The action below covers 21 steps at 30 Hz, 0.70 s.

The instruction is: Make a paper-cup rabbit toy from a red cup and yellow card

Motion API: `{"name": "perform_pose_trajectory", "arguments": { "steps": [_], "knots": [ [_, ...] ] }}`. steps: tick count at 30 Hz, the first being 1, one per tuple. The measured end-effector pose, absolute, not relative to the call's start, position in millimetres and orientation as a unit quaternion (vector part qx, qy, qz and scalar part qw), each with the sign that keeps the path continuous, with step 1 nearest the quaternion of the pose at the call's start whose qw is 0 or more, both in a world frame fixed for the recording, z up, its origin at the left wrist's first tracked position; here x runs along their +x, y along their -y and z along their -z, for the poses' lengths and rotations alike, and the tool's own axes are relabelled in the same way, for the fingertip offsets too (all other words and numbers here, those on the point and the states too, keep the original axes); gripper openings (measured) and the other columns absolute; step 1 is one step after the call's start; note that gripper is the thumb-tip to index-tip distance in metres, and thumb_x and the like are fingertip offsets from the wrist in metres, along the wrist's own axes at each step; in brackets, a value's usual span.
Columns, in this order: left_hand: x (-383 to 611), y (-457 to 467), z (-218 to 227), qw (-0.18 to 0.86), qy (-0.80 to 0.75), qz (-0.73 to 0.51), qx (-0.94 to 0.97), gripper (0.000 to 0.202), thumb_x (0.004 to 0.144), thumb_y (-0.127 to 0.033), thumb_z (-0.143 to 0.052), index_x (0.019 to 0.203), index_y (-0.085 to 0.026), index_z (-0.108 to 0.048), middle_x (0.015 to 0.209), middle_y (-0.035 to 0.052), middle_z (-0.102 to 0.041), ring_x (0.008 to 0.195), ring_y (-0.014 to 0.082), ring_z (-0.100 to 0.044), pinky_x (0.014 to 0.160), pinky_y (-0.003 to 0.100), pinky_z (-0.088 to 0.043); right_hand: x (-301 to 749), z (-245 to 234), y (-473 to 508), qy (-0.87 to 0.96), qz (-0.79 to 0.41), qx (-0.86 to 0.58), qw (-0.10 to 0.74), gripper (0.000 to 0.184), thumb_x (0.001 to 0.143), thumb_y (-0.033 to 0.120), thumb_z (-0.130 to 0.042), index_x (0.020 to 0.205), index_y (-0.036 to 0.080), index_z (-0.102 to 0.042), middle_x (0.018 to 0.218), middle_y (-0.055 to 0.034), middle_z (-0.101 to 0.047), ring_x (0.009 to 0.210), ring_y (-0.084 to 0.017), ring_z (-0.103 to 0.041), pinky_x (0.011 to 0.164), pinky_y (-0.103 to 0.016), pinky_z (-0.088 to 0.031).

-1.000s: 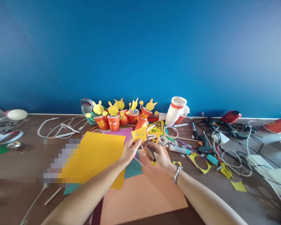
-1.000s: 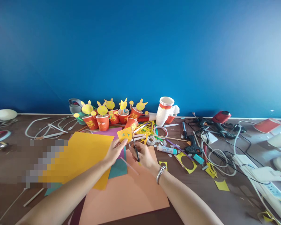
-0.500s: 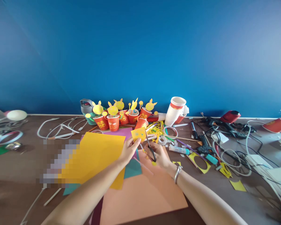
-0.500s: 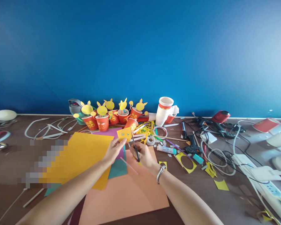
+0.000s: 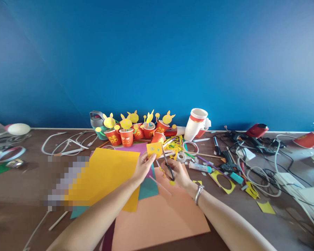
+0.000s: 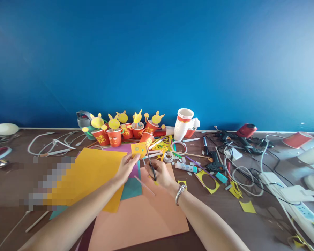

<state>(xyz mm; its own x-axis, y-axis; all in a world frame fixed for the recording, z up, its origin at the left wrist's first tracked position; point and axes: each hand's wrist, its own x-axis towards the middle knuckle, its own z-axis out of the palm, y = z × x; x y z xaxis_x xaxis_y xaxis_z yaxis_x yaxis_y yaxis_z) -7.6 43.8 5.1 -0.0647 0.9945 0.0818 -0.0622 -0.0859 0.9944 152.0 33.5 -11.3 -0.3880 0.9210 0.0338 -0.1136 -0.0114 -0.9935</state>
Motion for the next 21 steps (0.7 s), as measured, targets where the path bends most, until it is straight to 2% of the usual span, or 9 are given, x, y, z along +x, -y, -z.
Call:
{"name": "perform_pose_trajectory", "arguments": {
  "steps": [5,8,10,15,21],
  "knots": [
    [-8.5,-43.4,-7.7,0.471,-0.475,-0.572,0.475,0.032,0.069,-0.048,-0.070,0.071,-0.016,-0.071,0.066,0.0026,-0.066,0.066,0.0160,-0.058,0.062,0.025,-0.042,151.8,9.0,-33.6,0.568,-0.611,-0.359,0.418,0.024,0.078,0.032,-0.065,0.068,0.018,-0.049,0.051,0.0079,-0.038,0.041,-0.004,-0.030,0.044,-0.020,-0.034],
    [-7.7,-42.8,-5.2,0.480,-0.468,-0.587,0.454,0.031,0.071,-0.046,-0.070,0.064,-0.016,-0.068,0.055,-0.0012,-0.059,0.055,0.0116,-0.051,0.056,0.023,-0.038,151.6,7.3,-32.6,0.571,-0.608,-0.362,0.416,0.028,0.080,0.034,-0.064,0.065,0.018,-0.046,0.050,0.0079,-0.038,0.040,-0.004,-0.032,0.041,-0.019,-0.031],
    [-5.6,-41.5,-3.9,0.505,-0.458,-0.589,0.434,0.029,0.070,-0.045,-0.072,0.066,-0.016,-0.067,0.054,-0.0023,-0.058,0.052,0.0097,-0.049,0.054,0.022,-0.037,151.3,6.7,-31.4,0.571,-0.611,-0.365,0.408,0.030,0.081,0.036,-0.062,0.064,0.019,-0.044,0.048,0.0081,-0.037,0.038,-0.005,-0.033,0.038,-0.019,-0.027],
    [1.4,-36.5,-7.0,0.551,-0.442,-0.583,0.401,0.026,0.064,-0.039,-0.077,0.076,-0.016,-0.071,0.063,0.0004,-0.066,0.062,0.0139,-0.059,0.061,0.024,-0.044,150.3,8.4,-29.4,0.580,-0.616,-0.358,0.394,0.027,0.080,0.037,-0.066,0.071,0.018,-0.049,0.046,0.0085,-0.040,0.037,-0.006,-0.035,0.037,-0.019,-0.026],
    [1.3,-34.9,-8.4,0.571,-0.429,-0.540,0.446,0.025,0.070,-0.038,-0.073,0.081,-0.015,-0.072,0.077,0.0041,-0.072,0.078,0.0197,-0.066,0.071,0.027,-0.049,151.3,10.3,-31.6,0.584,-0.617,-0.346,0.398,0.030,0.079,0.044,-0.066,0.077,0.018,-0.052,0.049,0.0063,-0.045,0.041,-0.008,-0.041,0.039,-0.020,-0.030]
  ]
}}
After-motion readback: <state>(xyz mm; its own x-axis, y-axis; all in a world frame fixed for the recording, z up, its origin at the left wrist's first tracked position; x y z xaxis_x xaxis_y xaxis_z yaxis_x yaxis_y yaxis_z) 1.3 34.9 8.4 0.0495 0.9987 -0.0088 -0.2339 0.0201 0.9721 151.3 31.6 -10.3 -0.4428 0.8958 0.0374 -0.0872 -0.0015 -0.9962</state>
